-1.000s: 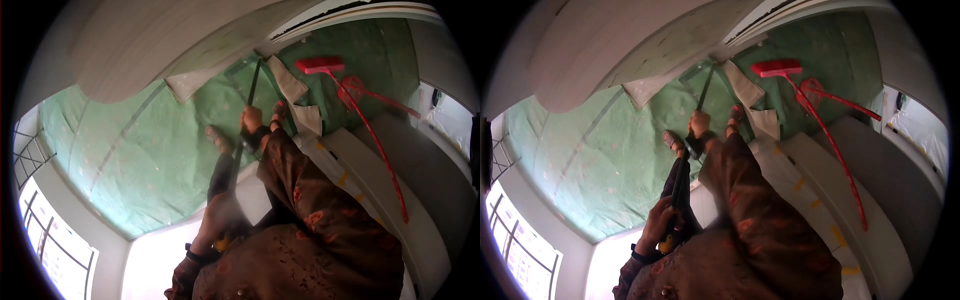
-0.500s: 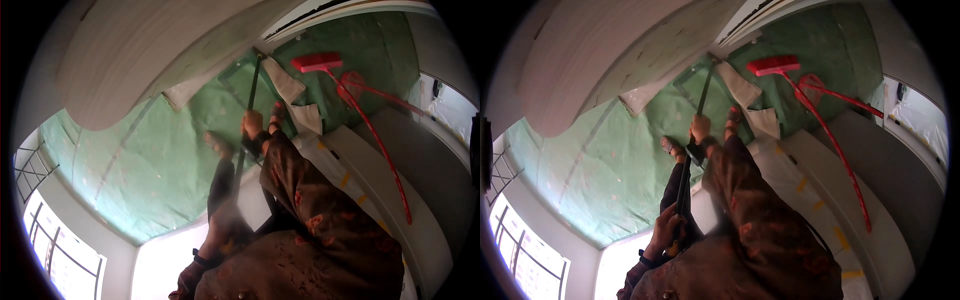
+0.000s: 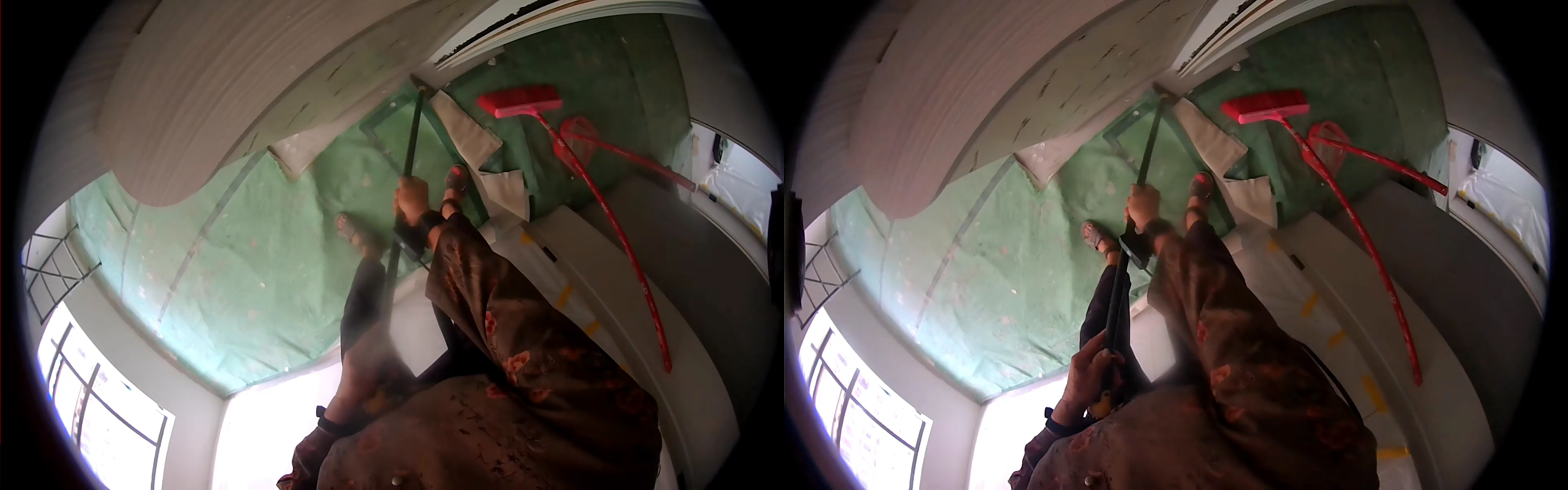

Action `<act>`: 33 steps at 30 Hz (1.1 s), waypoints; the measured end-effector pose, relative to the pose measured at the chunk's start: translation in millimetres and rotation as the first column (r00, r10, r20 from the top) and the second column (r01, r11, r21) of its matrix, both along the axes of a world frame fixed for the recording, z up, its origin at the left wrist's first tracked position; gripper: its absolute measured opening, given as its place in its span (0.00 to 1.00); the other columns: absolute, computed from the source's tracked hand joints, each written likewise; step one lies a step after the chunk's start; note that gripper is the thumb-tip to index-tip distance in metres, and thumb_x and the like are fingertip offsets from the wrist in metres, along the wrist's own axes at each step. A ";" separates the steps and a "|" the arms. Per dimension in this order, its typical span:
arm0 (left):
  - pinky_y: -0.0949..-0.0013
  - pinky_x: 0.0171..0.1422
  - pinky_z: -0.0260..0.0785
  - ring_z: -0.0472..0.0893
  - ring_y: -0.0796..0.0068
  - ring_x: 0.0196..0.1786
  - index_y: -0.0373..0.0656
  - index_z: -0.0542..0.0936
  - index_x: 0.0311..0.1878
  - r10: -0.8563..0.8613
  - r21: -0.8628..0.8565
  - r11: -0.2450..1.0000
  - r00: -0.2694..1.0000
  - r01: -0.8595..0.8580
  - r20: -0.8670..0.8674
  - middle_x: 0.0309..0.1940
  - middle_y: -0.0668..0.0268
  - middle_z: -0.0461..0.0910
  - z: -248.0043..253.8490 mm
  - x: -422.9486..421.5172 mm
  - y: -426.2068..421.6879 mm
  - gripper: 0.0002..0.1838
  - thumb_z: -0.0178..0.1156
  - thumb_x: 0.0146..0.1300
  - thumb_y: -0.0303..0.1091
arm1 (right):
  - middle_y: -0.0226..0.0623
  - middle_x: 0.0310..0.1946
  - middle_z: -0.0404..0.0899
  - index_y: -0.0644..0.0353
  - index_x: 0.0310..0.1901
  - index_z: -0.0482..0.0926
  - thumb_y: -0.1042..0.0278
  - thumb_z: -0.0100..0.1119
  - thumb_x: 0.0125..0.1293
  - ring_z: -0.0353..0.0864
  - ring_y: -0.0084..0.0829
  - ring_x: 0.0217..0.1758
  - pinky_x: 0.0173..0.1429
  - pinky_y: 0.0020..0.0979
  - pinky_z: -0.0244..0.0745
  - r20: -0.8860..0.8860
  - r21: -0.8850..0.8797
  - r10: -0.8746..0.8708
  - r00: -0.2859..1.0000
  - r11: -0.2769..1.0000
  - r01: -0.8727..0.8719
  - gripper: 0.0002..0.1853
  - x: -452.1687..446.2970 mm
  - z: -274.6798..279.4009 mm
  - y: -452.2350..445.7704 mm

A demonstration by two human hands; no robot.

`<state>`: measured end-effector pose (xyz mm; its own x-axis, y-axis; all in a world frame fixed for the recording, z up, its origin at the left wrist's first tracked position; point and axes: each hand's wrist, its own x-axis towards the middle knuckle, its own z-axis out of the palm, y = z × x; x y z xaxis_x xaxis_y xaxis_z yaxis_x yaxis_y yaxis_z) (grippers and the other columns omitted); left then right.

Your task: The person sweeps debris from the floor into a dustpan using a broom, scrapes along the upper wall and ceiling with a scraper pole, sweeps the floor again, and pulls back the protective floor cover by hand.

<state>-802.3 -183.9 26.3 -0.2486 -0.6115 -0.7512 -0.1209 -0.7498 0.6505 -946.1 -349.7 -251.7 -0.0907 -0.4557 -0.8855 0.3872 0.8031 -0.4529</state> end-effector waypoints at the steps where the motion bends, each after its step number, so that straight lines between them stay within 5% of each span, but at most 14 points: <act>1: 0.78 0.27 0.69 0.76 0.79 0.23 0.37 0.62 0.65 0.001 -0.001 1.000 1.000 -0.001 0.002 0.31 0.64 0.76 3.7 1.7 -0.1 0.24 0.45 0.65 0.30 | 0.33 0.13 0.67 0.58 0.25 0.67 0.64 0.47 0.63 0.67 0.31 0.10 0.12 0.34 0.60 0.038 -0.052 0.046 0.998 0.998 -0.044 0.10 1.1 -4.8 4.8; 3: 0.77 0.27 0.69 0.76 0.79 0.23 0.37 0.62 0.64 0.049 0.156 0.987 0.999 -0.048 -0.003 0.31 0.64 0.76 9.8 4.9 1.9 0.24 0.45 0.65 0.32 | 0.31 0.13 0.67 0.58 0.26 0.68 0.65 0.46 0.63 0.67 0.30 0.11 0.14 0.35 0.61 0.073 -0.106 0.095 0.993 0.991 -0.087 0.10 6.9 -12.1 14.0; 5: 0.77 0.27 0.69 0.75 0.80 0.23 0.36 0.62 0.64 -0.008 0.141 0.990 1.000 0.004 0.030 0.30 0.64 0.76 18.4 10.5 15.2 0.24 0.45 0.65 0.32 | 0.34 0.12 0.67 0.58 0.23 0.66 0.66 0.49 0.61 0.67 0.31 0.08 0.11 0.35 0.60 -0.173 -0.215 0.317 0.932 0.912 -0.350 0.10 16.3 -14.3 28.9; 8: 0.77 0.27 0.69 0.75 0.80 0.22 0.36 0.62 0.64 -0.003 0.148 0.989 0.999 -0.003 0.042 0.30 0.64 0.76 34.0 8.9 13.8 0.24 0.45 0.66 0.33 | 0.33 0.11 0.66 0.58 0.21 0.66 0.65 0.48 0.61 0.67 0.30 0.09 0.12 0.36 0.60 -0.042 0.060 0.143 0.989 0.988 -0.140 0.12 23.8 36.2 13.0; 13: 0.78 0.27 0.68 0.75 0.79 0.22 0.35 0.63 0.63 -0.011 0.031 0.999 1.000 0.012 -0.004 0.30 0.65 0.76 26.5 3.5 -7.4 0.24 0.45 0.65 0.33 | 0.30 0.10 0.65 0.57 0.19 0.65 0.64 0.46 0.62 0.68 0.28 0.09 0.12 0.32 0.58 0.048 -0.067 0.089 0.995 0.994 -0.085 0.15 13.4 11.9 2.8; 15: 0.78 0.28 0.68 0.76 0.79 0.23 0.35 0.64 0.63 0.246 0.380 0.888 0.966 -0.258 0.081 0.30 0.65 0.76 54.9 -10.1 -44.5 0.24 0.45 0.65 0.32 | 0.31 0.10 0.66 0.57 0.20 0.66 0.64 0.48 0.61 0.68 0.28 0.09 0.12 0.31 0.59 -0.163 -0.310 0.366 0.916 0.863 -0.400 0.13 17.1 7.4 5.8; 16: 0.78 0.28 0.68 0.76 0.79 0.23 0.35 0.64 0.63 0.249 0.381 0.887 0.965 -0.262 0.082 0.30 0.65 0.76 46.9 -2.9 -27.1 0.24 0.45 0.65 0.32 | 0.31 0.10 0.66 0.57 0.20 0.66 0.64 0.48 0.61 0.68 0.28 0.09 0.12 0.31 0.59 -0.162 -0.309 0.370 0.915 0.861 -0.403 0.13 23.9 10.3 8.1; 18: 0.78 0.29 0.68 0.75 0.80 0.24 0.35 0.64 0.62 -0.070 0.047 0.997 0.990 0.065 0.124 0.30 0.66 0.76 32.4 21.8 27.7 0.23 0.44 0.65 0.32 | 0.33 0.10 0.68 0.62 0.24 0.68 0.67 0.49 0.61 0.70 0.31 0.10 0.12 0.33 0.62 -0.192 -0.091 0.361 0.912 0.919 -0.383 0.11 50.2 22.6 27.0; 19: 0.78 0.29 0.68 0.75 0.80 0.24 0.35 0.64 0.62 -0.072 0.048 0.997 0.989 0.066 0.128 0.30 0.66 0.76 41.2 23.7 28.7 0.23 0.44 0.65 0.32 | 0.35 0.11 0.69 0.64 0.25 0.70 0.68 0.49 0.60 0.71 0.33 0.10 0.13 0.34 0.63 -0.209 0.015 0.359 0.910 0.931 -0.364 0.10 61.1 26.1 34.3; 21: 0.78 0.30 0.68 0.75 0.81 0.25 0.35 0.65 0.62 0.170 0.290 0.934 0.973 -0.209 0.155 0.30 0.66 0.76 59.5 25.9 24.3 0.23 0.43 0.64 0.31 | 0.35 0.11 0.68 0.65 0.25 0.70 0.67 0.48 0.62 0.70 0.31 0.10 0.12 0.33 0.62 -0.195 0.025 0.341 0.920 0.939 -0.343 0.11 75.9 28.4 44.7; 24: 0.79 0.30 0.67 0.75 0.82 0.25 0.35 0.64 0.63 0.218 0.366 0.904 0.974 -0.223 0.054 0.30 0.67 0.76 68.8 27.7 11.6 0.23 0.43 0.64 0.31 | 0.35 0.10 0.67 0.64 0.24 0.70 0.66 0.48 0.63 0.67 0.30 0.09 0.12 0.33 0.61 -0.146 0.011 0.286 0.947 0.958 -0.287 0.13 70.1 25.2 49.2; 27: 0.79 0.29 0.67 0.74 0.82 0.25 0.34 0.65 0.62 0.066 0.082 0.994 0.996 -0.070 0.058 0.30 0.67 0.76 40.8 29.3 31.2 0.23 0.44 0.65 0.33 | 0.35 0.09 0.67 0.63 0.24 0.69 0.65 0.49 0.62 0.66 0.31 0.08 0.13 0.34 0.61 -0.063 -0.049 0.216 0.974 0.974 -0.219 0.12 60.7 16.0 40.6; 29: 0.79 0.29 0.66 0.74 0.82 0.25 0.34 0.65 0.62 0.106 0.122 0.986 0.993 -0.112 0.055 0.30 0.67 0.76 36.8 30.9 41.1 0.23 0.45 0.65 0.34 | 0.33 0.09 0.66 0.62 0.22 0.68 0.65 0.50 0.62 0.65 0.30 0.07 0.12 0.33 0.59 0.103 0.064 0.023 0.994 0.997 -0.030 0.13 60.3 7.1 44.3; 33: 0.78 0.32 0.67 0.74 0.81 0.26 0.34 0.65 0.62 0.284 0.325 0.899 0.955 -0.295 0.080 0.31 0.66 0.75 48.0 38.4 62.1 0.24 0.48 0.65 0.35 | 0.35 0.15 0.71 0.62 0.23 0.68 0.67 0.48 0.63 0.71 0.29 0.14 0.14 0.32 0.61 -0.067 -0.068 0.392 0.917 0.916 -0.396 0.13 85.9 49.8 47.7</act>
